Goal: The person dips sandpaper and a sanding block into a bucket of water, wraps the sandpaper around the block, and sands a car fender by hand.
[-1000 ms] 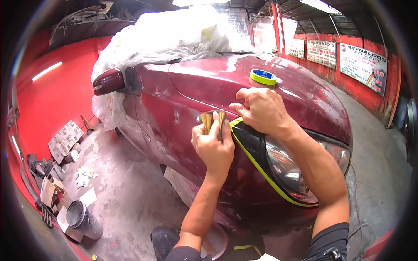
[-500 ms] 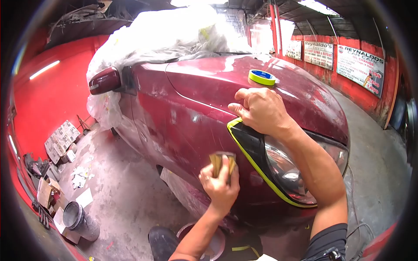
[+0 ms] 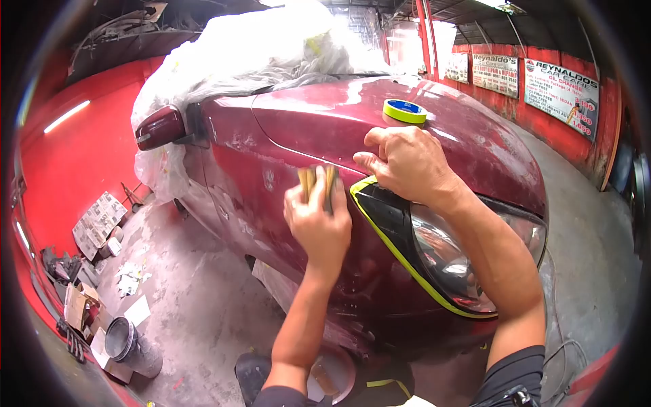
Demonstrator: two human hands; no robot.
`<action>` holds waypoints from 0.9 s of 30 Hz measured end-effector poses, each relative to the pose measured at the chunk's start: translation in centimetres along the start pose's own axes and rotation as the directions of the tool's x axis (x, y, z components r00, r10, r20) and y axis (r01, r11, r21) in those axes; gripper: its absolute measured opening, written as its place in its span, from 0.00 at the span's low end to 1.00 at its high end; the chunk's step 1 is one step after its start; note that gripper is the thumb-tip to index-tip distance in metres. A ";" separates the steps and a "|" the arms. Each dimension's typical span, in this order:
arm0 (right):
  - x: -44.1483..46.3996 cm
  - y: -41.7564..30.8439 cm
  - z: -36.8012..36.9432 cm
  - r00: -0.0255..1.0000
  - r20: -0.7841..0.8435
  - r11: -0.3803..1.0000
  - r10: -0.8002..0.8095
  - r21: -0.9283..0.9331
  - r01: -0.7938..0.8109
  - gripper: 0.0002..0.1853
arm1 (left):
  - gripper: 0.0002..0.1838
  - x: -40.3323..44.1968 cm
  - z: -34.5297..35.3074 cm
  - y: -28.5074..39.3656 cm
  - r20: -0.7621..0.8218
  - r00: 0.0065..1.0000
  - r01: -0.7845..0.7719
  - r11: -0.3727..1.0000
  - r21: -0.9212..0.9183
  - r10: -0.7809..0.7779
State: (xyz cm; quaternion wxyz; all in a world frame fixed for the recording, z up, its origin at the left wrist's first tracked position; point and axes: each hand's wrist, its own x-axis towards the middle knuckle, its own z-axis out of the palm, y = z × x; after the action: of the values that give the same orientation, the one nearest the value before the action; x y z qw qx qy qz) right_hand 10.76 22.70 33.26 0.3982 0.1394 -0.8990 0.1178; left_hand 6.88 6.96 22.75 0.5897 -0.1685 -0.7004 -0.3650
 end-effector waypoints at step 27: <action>-0.1 -0.8 -0.3 0.998 0.032 0.998 -0.059 -0.032 0.060 0.20 | 0.22 -13.8 -5.4 -2.6 0.182 0.967 -0.152 0.977 -0.152 0.179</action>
State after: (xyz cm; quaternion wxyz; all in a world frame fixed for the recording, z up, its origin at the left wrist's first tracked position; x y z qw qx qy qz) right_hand 11.32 22.06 33.43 0.3898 0.1615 -0.9023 0.0888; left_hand 12.38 4.06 9.01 0.5339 -0.3014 -0.7114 -0.3434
